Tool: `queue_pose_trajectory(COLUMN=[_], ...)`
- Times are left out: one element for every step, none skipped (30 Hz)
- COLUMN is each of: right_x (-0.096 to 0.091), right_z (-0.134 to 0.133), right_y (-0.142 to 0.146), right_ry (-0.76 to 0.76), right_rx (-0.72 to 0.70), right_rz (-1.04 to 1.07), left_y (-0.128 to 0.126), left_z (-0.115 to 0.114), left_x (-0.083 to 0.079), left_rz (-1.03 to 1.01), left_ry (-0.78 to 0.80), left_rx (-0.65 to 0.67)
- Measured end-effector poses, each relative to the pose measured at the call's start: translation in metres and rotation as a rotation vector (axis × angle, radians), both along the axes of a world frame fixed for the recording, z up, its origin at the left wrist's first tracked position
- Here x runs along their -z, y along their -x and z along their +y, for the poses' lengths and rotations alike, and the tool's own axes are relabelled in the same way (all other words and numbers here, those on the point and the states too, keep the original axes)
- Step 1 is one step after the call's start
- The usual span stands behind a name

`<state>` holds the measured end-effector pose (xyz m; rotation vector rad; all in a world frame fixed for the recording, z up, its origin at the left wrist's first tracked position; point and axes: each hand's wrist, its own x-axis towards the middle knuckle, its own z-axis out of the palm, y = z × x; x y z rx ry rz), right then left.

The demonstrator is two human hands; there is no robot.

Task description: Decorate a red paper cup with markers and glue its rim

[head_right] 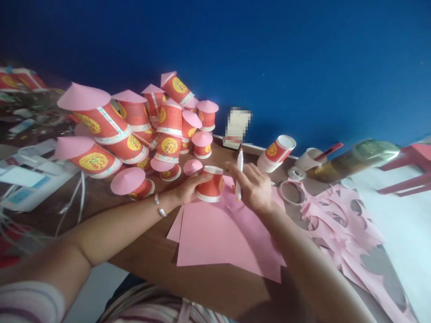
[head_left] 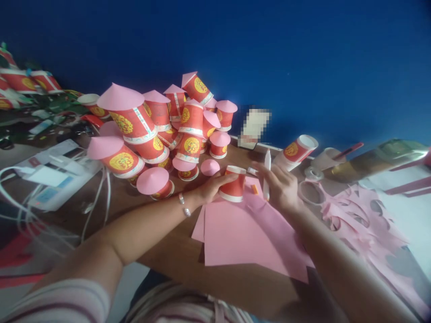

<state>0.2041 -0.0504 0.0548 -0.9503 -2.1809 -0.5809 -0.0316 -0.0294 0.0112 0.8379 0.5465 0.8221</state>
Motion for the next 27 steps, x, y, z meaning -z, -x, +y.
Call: queue_pose_trajectory(right_x=[-0.003,-0.005,-0.006,-0.007,-0.007,-0.007,-0.006,-0.004,-0.002,-0.001,0.001,0.002,0.002,0.002,0.002,0.002,0.001,0.001,0.0,0.0,-0.001,0.0,0.0,0.0,0.001,0.002,0.002], right_z=[-0.014,-0.027,-0.038,-0.048,-0.056,-0.062,-0.067,-0.07,-0.073,-0.075,-0.076,-0.077,-0.077,-0.076,-0.076,-0.075,-0.074,-0.074,-0.073,-0.073,-0.072,-0.072,-0.072,-0.072,-0.072,-0.072,-0.072], right_y=[0.004,0.009,0.012,0.015,0.018,0.021,0.023,0.025,0.027,0.03,0.032,0.033,0.035,0.036,0.036,0.037,0.036,0.036,0.036,0.036,0.036,0.036,0.036,0.037,0.037,0.038,0.038], right_ry=[0.009,0.004,-0.001,0.01,0.036,0.077,0.109,0.136,0.158,0.179,0.195,0.205,0.213,0.214,0.215,0.216,0.216,0.217,0.217,0.216,0.214,0.214,0.217,0.219,0.222,0.227,0.232], right_rx=[-0.036,-0.055,-0.082,-0.123,-0.176,-0.219,-0.252,-0.263,-0.285,-0.289,-0.291,-0.293,-0.29,-0.288,-0.286,-0.285,-0.284,-0.282,-0.28,-0.277,-0.274,-0.272,-0.269,-0.266,-0.263,-0.263,-0.263], right_rz=[0.026,0.05,0.069,0.094,0.121,0.136,0.16,0.189,0.215,0.244,0.274,0.299,0.316,0.327,0.331,0.333,0.334,0.332,0.328,0.32,0.312,0.305,0.303,0.306,0.313,0.317,0.318], left_y=[-0.001,-0.001,-0.002,-0.002,-0.003,-0.003,-0.003,-0.003,-0.003,-0.003,-0.003,-0.003,-0.003,-0.002,-0.002,-0.002,-0.002,-0.002,-0.003,-0.003,-0.003,-0.003,-0.004,-0.004,-0.004,-0.004,-0.004], left_z=[0.0,0.0,0.001,0.001,0.001,0.001,0.001,0.001,0.001,0.001,0.001,0.001,0.001,0.001,0.001,0.001,0.001,0.001,0.0,0.0,0.0,0.0,0.0,0.0,-0.001,-0.001,-0.001], left_x=[-0.001,-0.003,-0.005,-0.006,-0.008,-0.009,-0.01,-0.01,-0.011,-0.011,-0.011,-0.011,-0.011,-0.011,-0.011,-0.011,-0.011,-0.011,-0.011,-0.011,-0.011,-0.011,-0.011,-0.011,-0.011,-0.011,-0.011], left_rz=[-0.014,-0.027,-0.037,-0.046,-0.052,-0.058,-0.068,-0.078,-0.087,-0.093,-0.096,-0.092,-0.085,-0.075,-0.065,-0.056,-0.048,-0.04,-0.034,-0.03,-0.027,-0.025,-0.023,-0.022,-0.02,-0.018,-0.015], left_ry=[0.018,0.034,0.047,0.052,0.051,0.046,0.037,0.026,0.017,0.009,0.003,-0.002,-0.005,-0.008,-0.014,-0.021,-0.029,-0.037,-0.045,-0.052,-0.055,-0.057,-0.058,-0.061,-0.063,-0.064,-0.064], left_rx=[-0.008,-0.013,-0.015,-0.016,-0.014,-0.015,-0.017,-0.023,-0.031,-0.034,-0.033,-0.028,-0.023,-0.017,-0.013,-0.009,-0.005,-0.001,0.003,0.001,-0.001,-0.004,-0.007,-0.005,-0.001,0.004,0.006])
